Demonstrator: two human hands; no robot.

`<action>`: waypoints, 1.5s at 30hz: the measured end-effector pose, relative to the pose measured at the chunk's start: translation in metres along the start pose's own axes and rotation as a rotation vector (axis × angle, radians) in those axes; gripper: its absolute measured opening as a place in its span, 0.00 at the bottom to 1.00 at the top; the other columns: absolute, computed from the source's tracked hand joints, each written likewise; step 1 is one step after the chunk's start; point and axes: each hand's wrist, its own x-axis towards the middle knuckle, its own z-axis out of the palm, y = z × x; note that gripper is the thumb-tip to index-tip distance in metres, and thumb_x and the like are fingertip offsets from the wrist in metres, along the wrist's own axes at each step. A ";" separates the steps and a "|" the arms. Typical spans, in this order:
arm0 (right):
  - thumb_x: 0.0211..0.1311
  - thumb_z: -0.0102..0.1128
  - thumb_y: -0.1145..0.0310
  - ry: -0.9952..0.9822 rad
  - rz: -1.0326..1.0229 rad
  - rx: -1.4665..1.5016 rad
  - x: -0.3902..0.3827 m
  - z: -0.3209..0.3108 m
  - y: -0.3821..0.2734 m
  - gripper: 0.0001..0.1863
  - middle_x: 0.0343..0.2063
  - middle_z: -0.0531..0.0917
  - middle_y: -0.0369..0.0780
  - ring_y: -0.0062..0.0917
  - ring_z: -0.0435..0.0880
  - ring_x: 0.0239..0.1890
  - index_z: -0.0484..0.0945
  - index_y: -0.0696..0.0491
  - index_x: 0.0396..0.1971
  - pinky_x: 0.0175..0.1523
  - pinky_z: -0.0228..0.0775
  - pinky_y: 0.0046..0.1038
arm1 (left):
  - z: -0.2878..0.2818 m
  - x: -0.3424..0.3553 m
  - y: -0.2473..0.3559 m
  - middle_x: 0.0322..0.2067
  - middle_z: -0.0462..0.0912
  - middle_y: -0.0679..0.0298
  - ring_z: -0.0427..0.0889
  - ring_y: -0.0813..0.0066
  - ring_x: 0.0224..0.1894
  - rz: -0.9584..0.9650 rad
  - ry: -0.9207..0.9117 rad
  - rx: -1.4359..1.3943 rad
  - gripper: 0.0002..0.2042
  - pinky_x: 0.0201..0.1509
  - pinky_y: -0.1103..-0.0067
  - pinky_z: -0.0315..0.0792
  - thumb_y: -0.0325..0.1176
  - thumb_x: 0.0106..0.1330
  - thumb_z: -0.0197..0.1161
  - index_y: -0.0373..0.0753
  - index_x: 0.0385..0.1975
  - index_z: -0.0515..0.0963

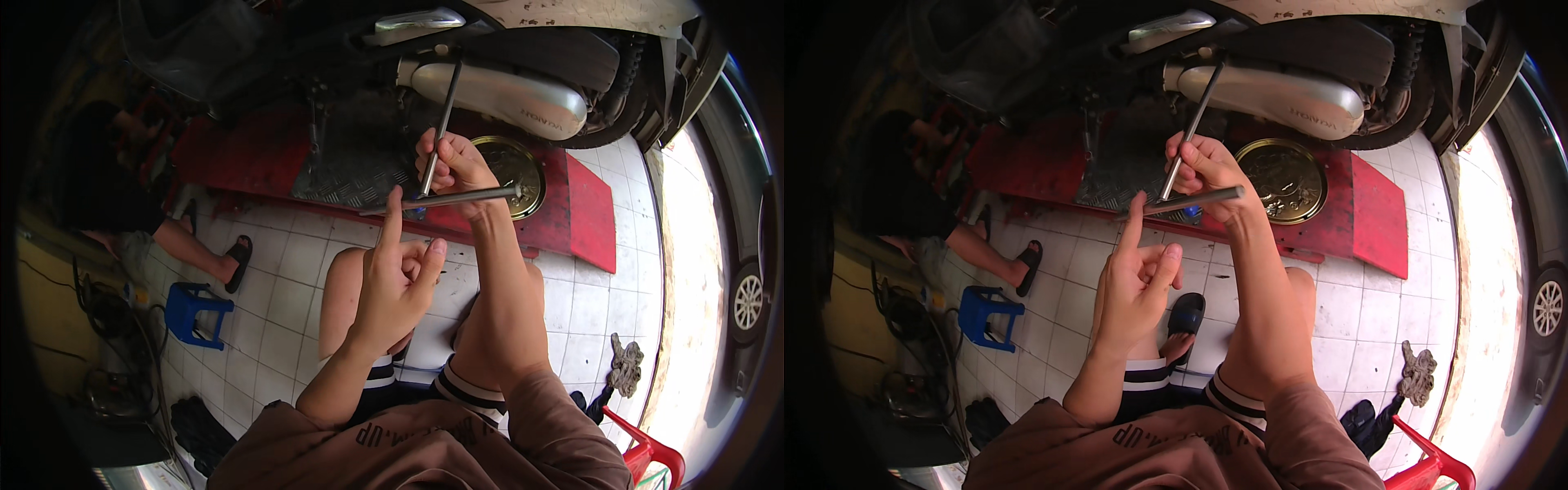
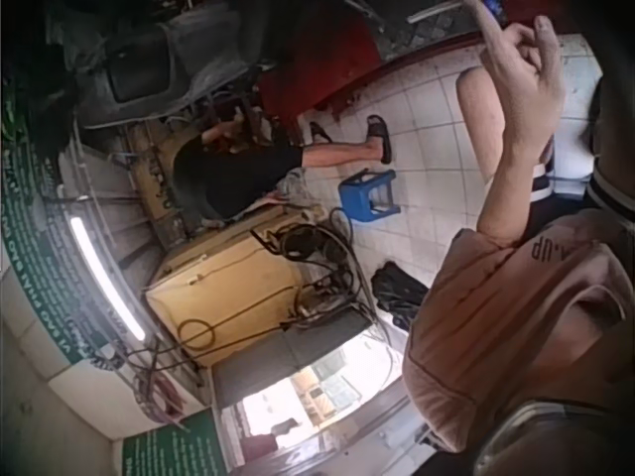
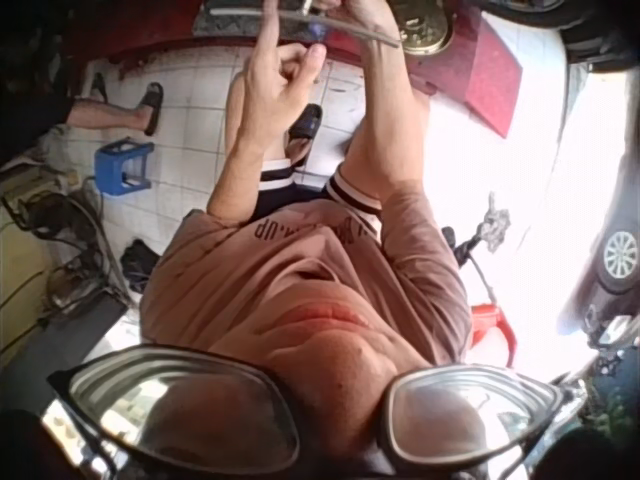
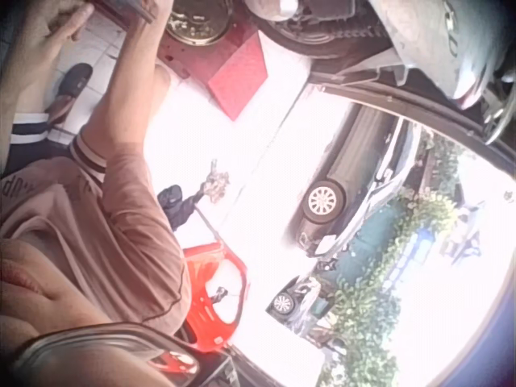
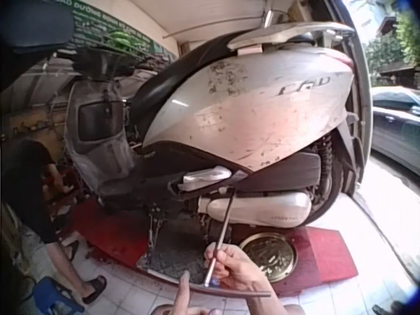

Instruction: The person sits on a low stool in a workshop and uses a blue screwdriver to loosen a bolt on the side of a white scooter. They then switch to a T-handle wrench to continue loosening the bolt, working on the engine area while another person stands nearby.

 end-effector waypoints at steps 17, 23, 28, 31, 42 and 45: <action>0.67 0.55 0.60 0.059 -0.075 0.013 0.006 0.000 0.006 0.13 0.17 0.64 0.28 0.11 0.56 0.18 0.71 0.55 0.35 0.23 0.45 0.16 | -0.001 0.002 0.005 0.19 0.76 0.66 0.72 0.87 0.21 0.043 0.182 -0.095 0.31 0.26 0.89 0.66 0.29 0.68 0.53 0.27 0.67 0.48; 0.66 0.56 0.59 0.074 -0.088 0.003 0.006 -0.002 0.005 0.13 0.17 0.63 0.28 0.11 0.56 0.18 0.71 0.54 0.34 0.23 0.45 0.16 | -0.002 0.000 0.014 0.22 0.79 0.64 0.75 0.86 0.23 0.109 -0.059 -0.085 0.30 0.31 0.89 0.70 0.24 0.65 0.55 0.31 0.67 0.53; 0.65 0.58 0.58 0.080 -0.111 0.021 0.003 0.001 -0.001 0.14 0.17 0.62 0.27 0.11 0.56 0.18 0.70 0.53 0.33 0.23 0.46 0.16 | -0.002 0.001 -0.009 0.20 0.79 0.65 0.73 0.88 0.20 -0.012 -0.247 -0.086 0.32 0.26 0.90 0.65 0.27 0.67 0.56 0.33 0.68 0.50; 0.63 0.60 0.57 0.087 -0.097 0.005 0.004 -0.003 0.001 0.14 0.16 0.60 0.26 0.09 0.55 0.18 0.70 0.51 0.33 0.24 0.47 0.15 | -0.002 0.005 0.000 0.20 0.79 0.65 0.75 0.87 0.21 0.174 -0.247 -0.033 0.31 0.25 0.90 0.66 0.26 0.66 0.56 0.33 0.68 0.52; 0.66 0.57 0.58 0.124 -0.110 0.042 0.006 -0.003 0.003 0.13 0.17 0.61 0.27 0.10 0.56 0.18 0.71 0.53 0.35 0.24 0.48 0.15 | 0.004 0.021 -0.019 0.16 0.77 0.67 0.71 0.88 0.17 0.281 0.020 0.087 0.15 0.20 0.87 0.63 0.29 0.66 0.59 0.33 0.51 0.76; 0.66 0.56 0.58 0.123 -0.113 0.047 0.006 -0.008 0.004 0.13 0.17 0.61 0.27 0.10 0.56 0.18 0.71 0.53 0.35 0.24 0.48 0.15 | -0.007 0.017 0.011 0.16 0.77 0.65 0.72 0.87 0.16 0.283 0.165 0.228 0.24 0.20 0.87 0.64 0.29 0.62 0.63 0.33 0.59 0.69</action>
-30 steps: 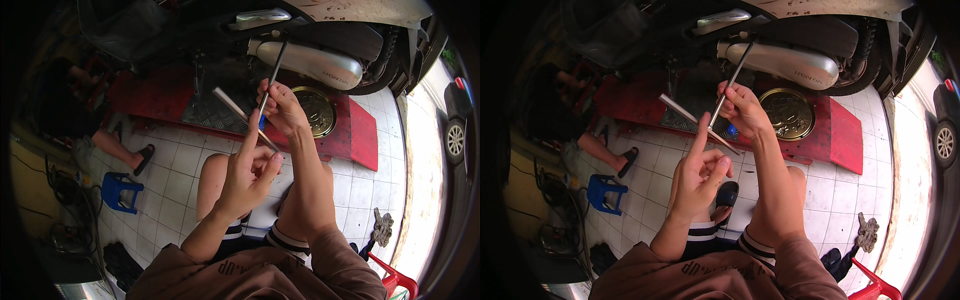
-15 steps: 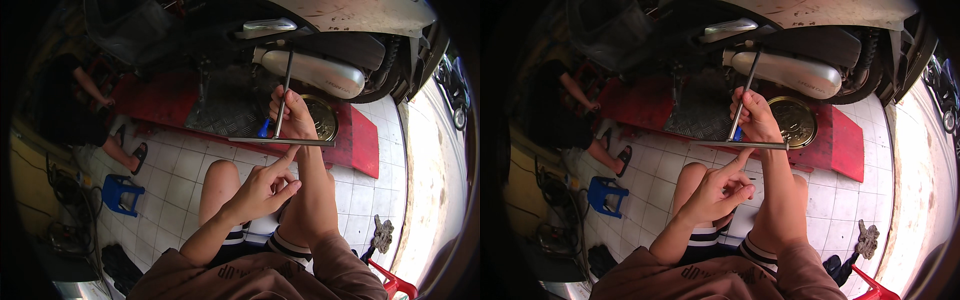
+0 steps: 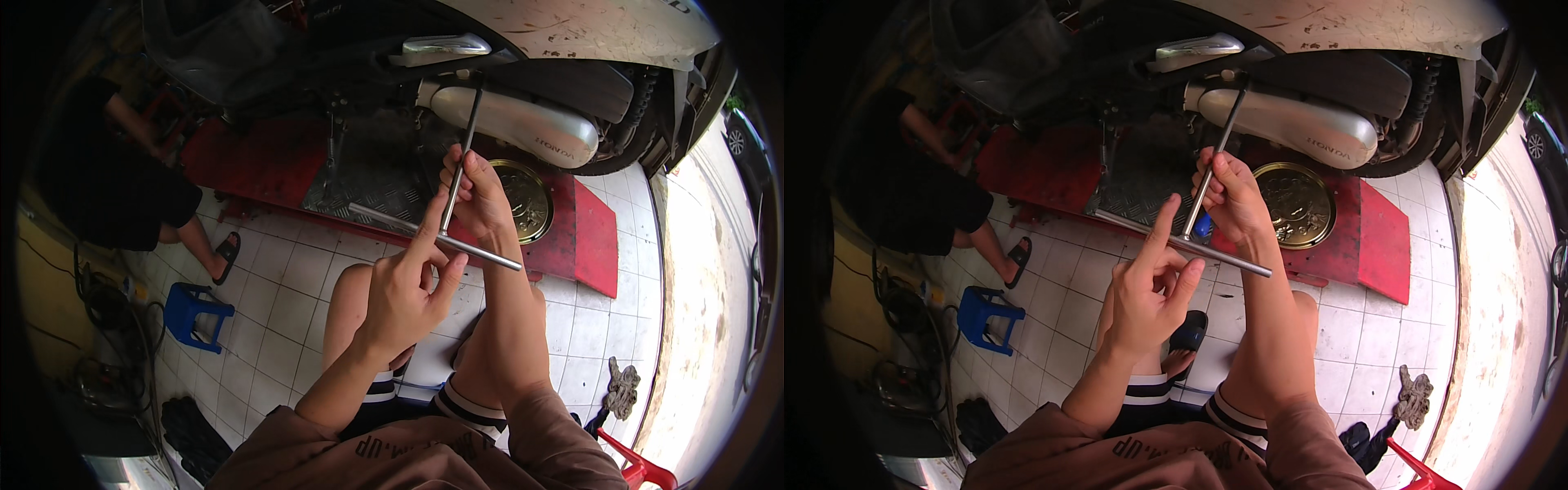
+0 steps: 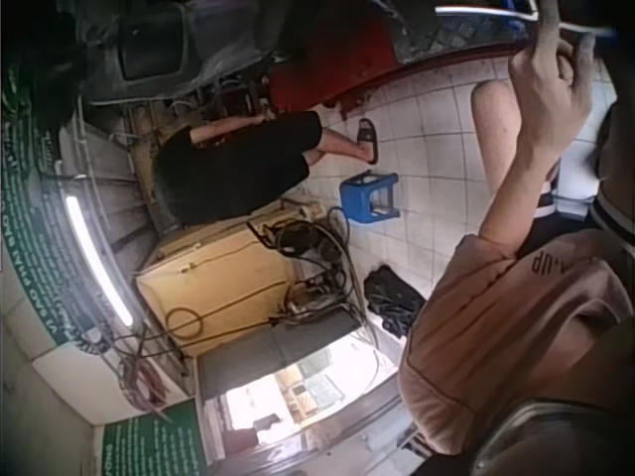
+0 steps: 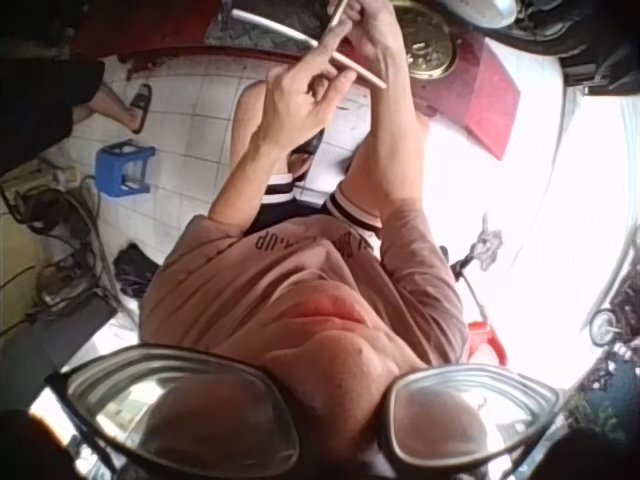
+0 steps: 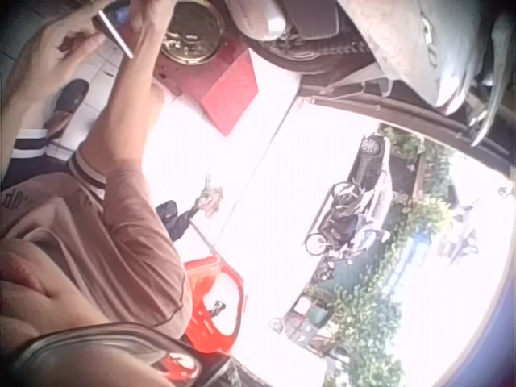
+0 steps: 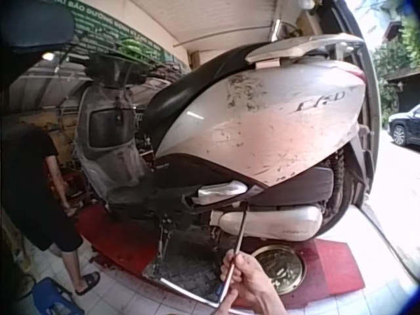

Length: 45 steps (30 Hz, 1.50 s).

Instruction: The person sits on a low stool in a workshop and uses a blue screwdriver to loosen a bolt on the side of a white scooter. They then switch to a T-handle wrench to continue loosening the bolt, working on the engine area while another person stands nearby.

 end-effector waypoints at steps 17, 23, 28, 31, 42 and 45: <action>0.57 0.68 0.58 -0.239 0.188 -0.097 -0.013 0.004 -0.009 0.19 0.12 0.69 0.31 0.09 0.60 0.12 0.73 0.59 0.32 0.18 0.48 0.14 | 0.009 -0.004 0.003 0.13 0.74 0.64 0.70 0.83 0.12 0.068 -0.139 0.021 0.25 0.18 0.84 0.63 0.32 0.65 0.60 0.35 0.62 0.66; 0.62 0.63 0.60 -0.201 0.164 -0.089 -0.012 0.012 -0.011 0.16 0.12 0.68 0.30 0.09 0.60 0.13 0.74 0.59 0.33 0.18 0.48 0.15 | 0.002 -0.027 -0.014 0.13 0.74 0.63 0.73 0.75 0.12 -0.054 -0.277 0.010 0.39 0.18 0.81 0.66 0.33 0.62 0.63 0.27 0.67 0.47; 0.65 0.59 0.63 -0.179 0.126 -0.088 -0.009 0.007 -0.004 0.13 0.13 0.68 0.30 0.09 0.59 0.13 0.73 0.59 0.35 0.19 0.46 0.15 | 0.005 -0.020 0.006 0.15 0.75 0.67 0.70 0.85 0.13 -0.166 -0.065 -0.108 0.37 0.20 0.89 0.62 0.28 0.59 0.64 0.28 0.66 0.52; 0.65 0.58 0.64 -0.192 0.119 -0.041 -0.010 0.004 -0.010 0.12 0.13 0.68 0.29 0.09 0.59 0.13 0.74 0.59 0.35 0.20 0.46 0.15 | -0.007 -0.017 0.007 0.14 0.76 0.66 0.70 0.85 0.13 -0.131 -0.266 0.028 0.34 0.20 0.87 0.64 0.29 0.59 0.64 0.25 0.64 0.56; 0.64 0.59 0.64 -0.070 0.107 -0.099 -0.006 0.010 -0.005 0.13 0.13 0.67 0.30 0.09 0.58 0.14 0.74 0.60 0.36 0.21 0.47 0.15 | -0.006 -0.021 0.010 0.20 0.78 0.67 0.69 0.90 0.17 -0.167 -0.292 -0.242 0.38 0.22 0.91 0.63 0.29 0.65 0.59 0.28 0.68 0.42; 0.65 0.58 0.63 -0.065 0.100 -0.075 -0.006 0.006 -0.002 0.13 0.13 0.68 0.30 0.09 0.59 0.14 0.74 0.59 0.36 0.20 0.47 0.15 | -0.004 -0.018 0.002 0.20 0.79 0.68 0.68 0.90 0.17 -0.413 -0.027 -0.496 0.38 0.21 0.91 0.61 0.28 0.65 0.58 0.33 0.70 0.42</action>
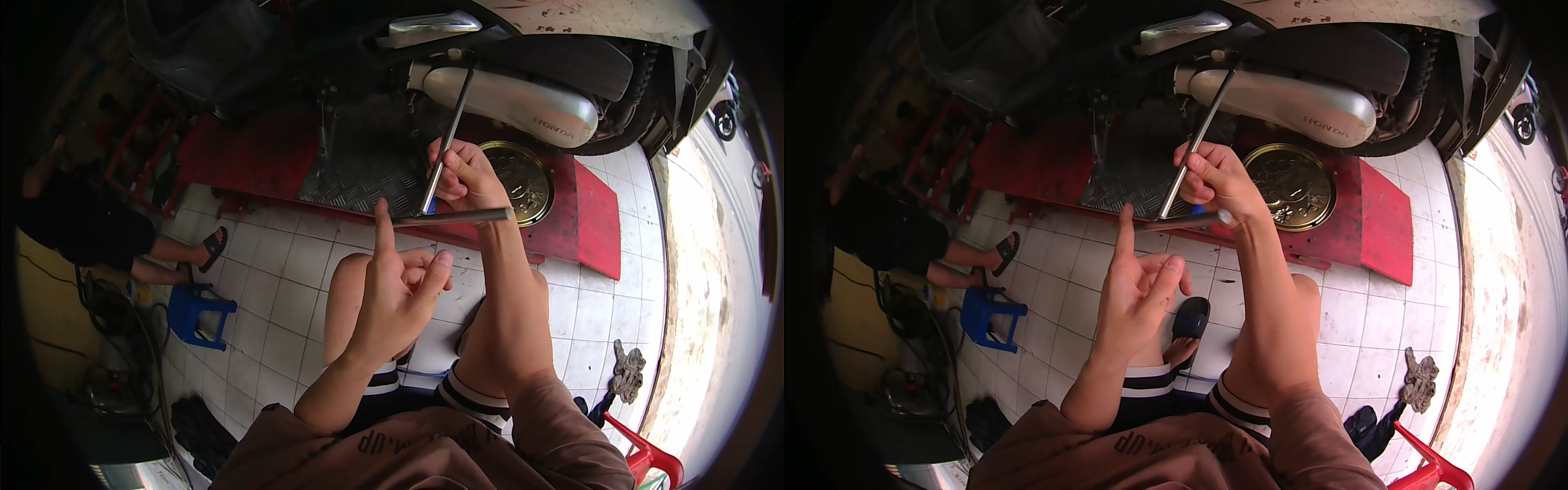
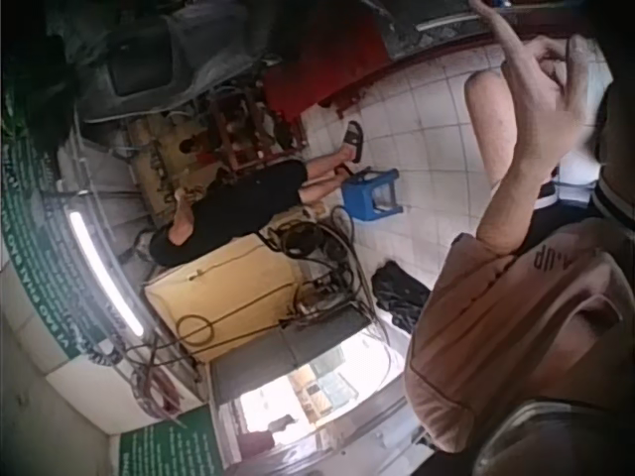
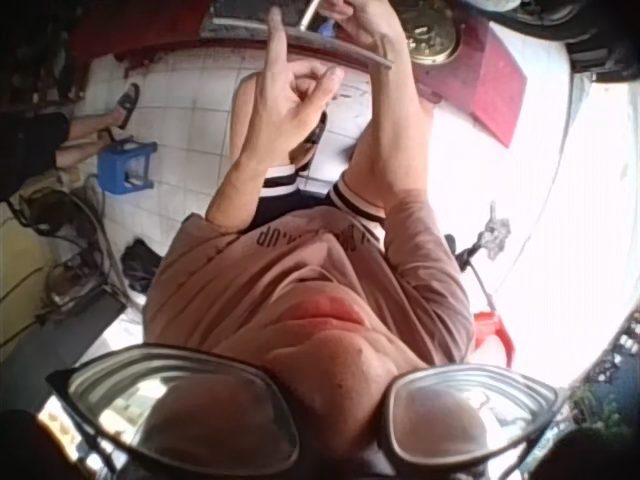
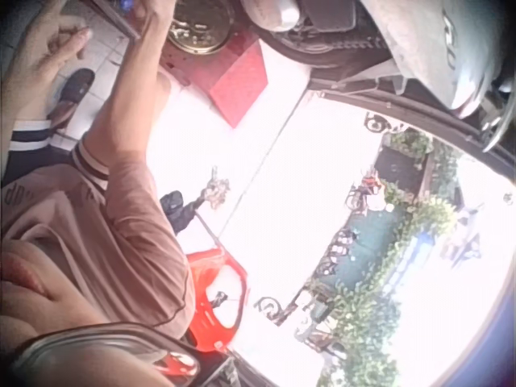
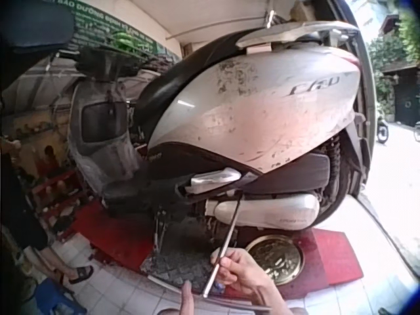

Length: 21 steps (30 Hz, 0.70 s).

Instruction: The person sits on a low stool in a workshop and uses a blue screwdriver to loosen a bolt on the side of a white scooter. They then switch to a T-handle wrench to continue loosening the bolt, working on the engine area while another person stands nearby.

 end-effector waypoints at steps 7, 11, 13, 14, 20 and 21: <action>0.67 0.56 0.61 0.020 -0.030 -0.019 -0.001 -0.009 -0.003 0.15 0.13 0.63 0.28 0.07 0.56 0.13 0.71 0.60 0.35 0.16 0.44 0.11 | -0.011 -0.010 0.013 0.16 0.80 0.65 0.66 0.81 0.10 0.699 -0.600 -0.099 0.24 0.17 0.85 0.59 0.25 0.62 0.59 0.30 0.59 0.66; 0.71 0.49 0.60 0.048 0.023 0.096 -0.005 -0.009 -0.010 0.17 0.10 0.64 0.29 0.08 0.55 0.09 0.72 0.60 0.31 0.14 0.43 0.13 | -0.052 0.015 0.049 0.10 0.75 0.68 0.60 0.84 0.07 0.792 -0.628 -0.264 0.14 0.14 0.84 0.53 0.33 0.67 0.55 0.30 0.46 0.76; 0.72 0.45 0.59 0.064 0.055 0.144 -0.011 -0.013 -0.014 0.19 0.08 0.63 0.29 0.09 0.54 0.07 0.72 0.59 0.29 0.13 0.42 0.14 | -0.059 0.044 0.045 0.09 0.69 0.71 0.58 0.85 0.09 0.723 -0.491 -0.250 0.13 0.15 0.85 0.51 0.34 0.70 0.52 0.30 0.43 0.76; 0.72 0.44 0.58 0.069 0.065 0.151 -0.015 -0.016 -0.016 0.20 0.07 0.62 0.29 0.10 0.53 0.07 0.72 0.59 0.27 0.13 0.42 0.14 | -0.057 0.064 0.041 0.09 0.66 0.71 0.57 0.86 0.10 0.638 -0.401 -0.273 0.13 0.16 0.85 0.51 0.34 0.71 0.50 0.30 0.42 0.76; 0.71 0.41 0.58 0.196 0.132 0.261 -0.032 -0.026 -0.037 0.23 0.04 0.55 0.28 0.13 0.49 0.06 0.65 0.50 0.15 0.12 0.44 0.17 | 0.005 0.239 -0.024 0.15 0.76 0.67 0.69 0.86 0.16 0.477 0.135 0.261 0.08 0.21 0.85 0.60 0.30 0.65 0.57 0.34 0.36 0.81; 0.71 0.41 0.58 0.278 0.125 0.262 -0.036 -0.022 -0.044 0.23 0.04 0.54 0.28 0.14 0.48 0.06 0.64 0.49 0.14 0.11 0.42 0.18 | 0.017 0.258 -0.031 0.18 0.79 0.65 0.74 0.81 0.19 0.510 0.183 0.440 0.08 0.23 0.81 0.65 0.33 0.63 0.59 0.36 0.35 0.82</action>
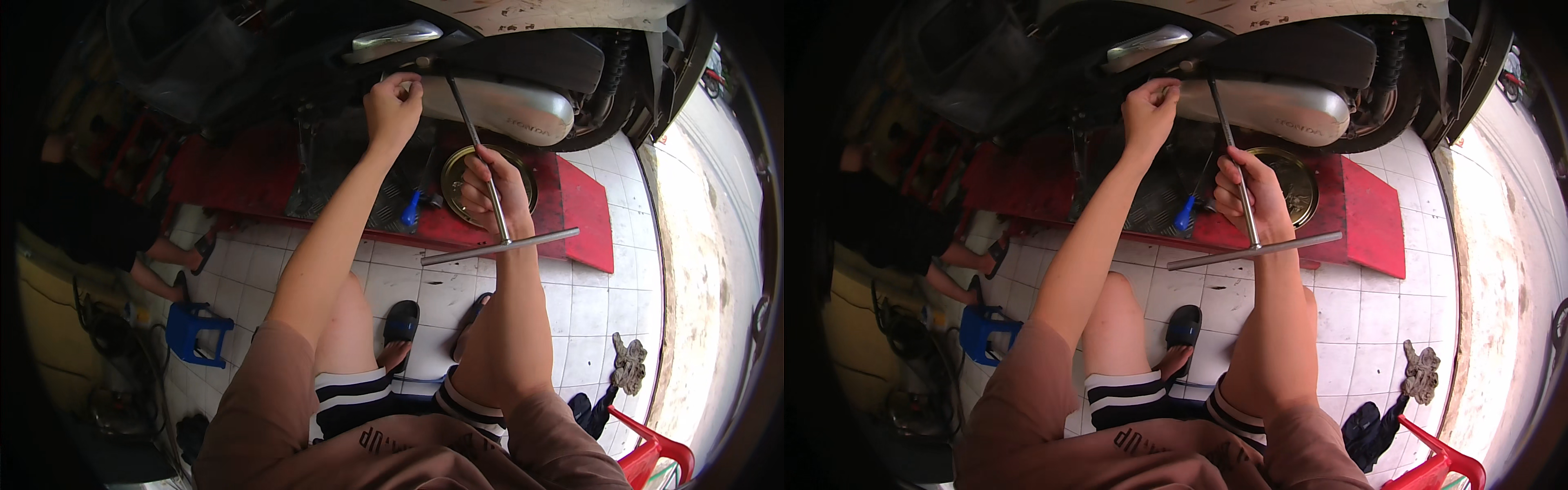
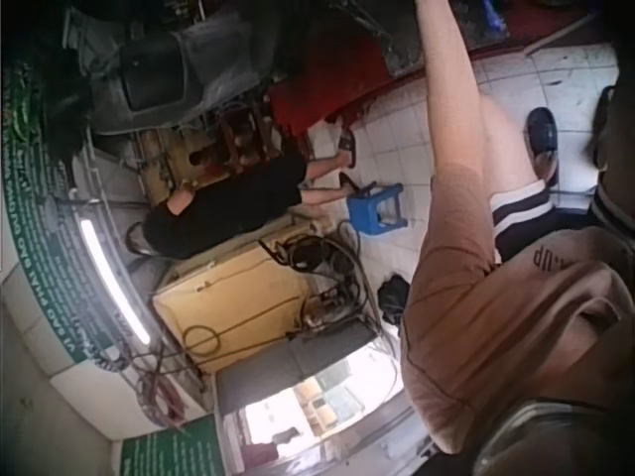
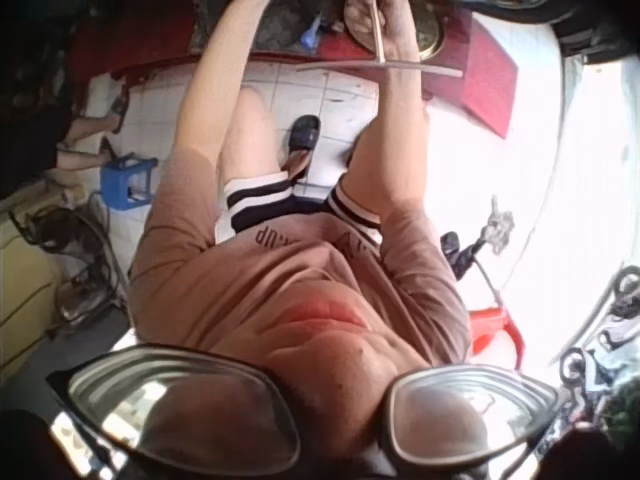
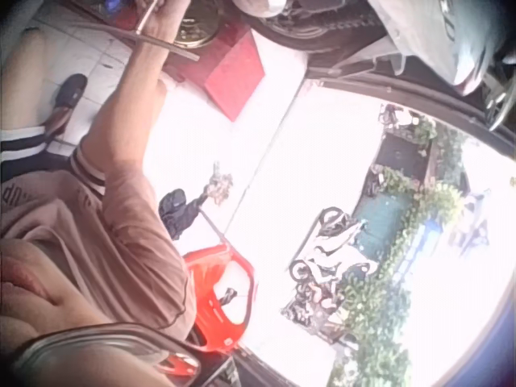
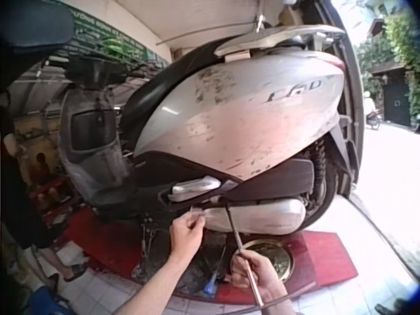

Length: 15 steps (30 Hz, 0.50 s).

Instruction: The person sits on a low stool in a workshop and uses a blue screwdriver to loosen a bolt on the side of a white scooter. They then switch to a T-handle wrench to continue loosening the bolt, working on the engine area while another person stands nearby.

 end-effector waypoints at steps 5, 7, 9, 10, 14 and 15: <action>0.71 0.40 0.59 0.008 -0.023 0.071 -0.034 -0.013 -0.032 0.23 0.04 0.53 0.29 0.14 0.45 0.06 0.59 0.48 0.12 0.12 0.36 0.19 | 0.057 0.030 -0.003 0.25 0.84 0.61 0.83 0.57 0.30 0.065 0.095 0.433 0.11 0.34 0.67 0.76 0.44 0.54 0.65 0.47 0.32 0.84; 0.71 0.39 0.59 0.006 -0.066 0.044 -0.049 -0.016 -0.043 0.23 0.04 0.52 0.29 0.14 0.45 0.06 0.60 0.47 0.12 0.12 0.36 0.20 | 0.067 0.034 0.004 0.27 0.85 0.59 0.84 0.57 0.32 0.087 0.125 0.540 0.10 0.36 0.67 0.77 0.44 0.54 0.65 0.47 0.30 0.84; 0.71 0.38 0.58 0.071 -0.107 0.008 -0.062 -0.012 -0.051 0.24 0.04 0.53 0.29 0.14 0.45 0.06 0.60 0.47 0.12 0.12 0.37 0.19 | 0.068 0.038 0.003 0.26 0.84 0.56 0.83 0.55 0.32 0.123 0.130 0.521 0.11 0.36 0.67 0.77 0.44 0.53 0.66 0.45 0.28 0.84; 0.71 0.38 0.59 0.086 -0.125 -0.015 -0.066 -0.012 -0.054 0.24 0.04 0.53 0.29 0.14 0.45 0.06 0.60 0.47 0.12 0.12 0.37 0.19 | 0.069 0.039 0.001 0.23 0.83 0.57 0.83 0.55 0.29 0.188 0.166 0.550 0.11 0.33 0.67 0.76 0.43 0.53 0.66 0.43 0.27 0.84; 0.72 0.39 0.58 0.091 -0.129 -0.063 -0.071 -0.008 -0.058 0.24 0.04 0.54 0.29 0.14 0.46 0.07 0.61 0.47 0.12 0.12 0.38 0.18 | 0.064 0.014 0.009 0.12 0.78 0.60 0.79 0.58 0.17 0.260 0.194 0.434 0.09 0.24 0.70 0.71 0.37 0.56 0.66 0.38 0.23 0.81; 0.72 0.39 0.58 0.082 -0.119 -0.067 -0.070 -0.005 -0.056 0.24 0.04 0.54 0.29 0.14 0.46 0.07 0.61 0.47 0.12 0.12 0.38 0.18 | 0.064 -0.002 0.011 0.13 0.78 0.60 0.79 0.58 0.18 0.230 0.169 0.375 0.08 0.23 0.69 0.71 0.36 0.56 0.65 0.38 0.22 0.80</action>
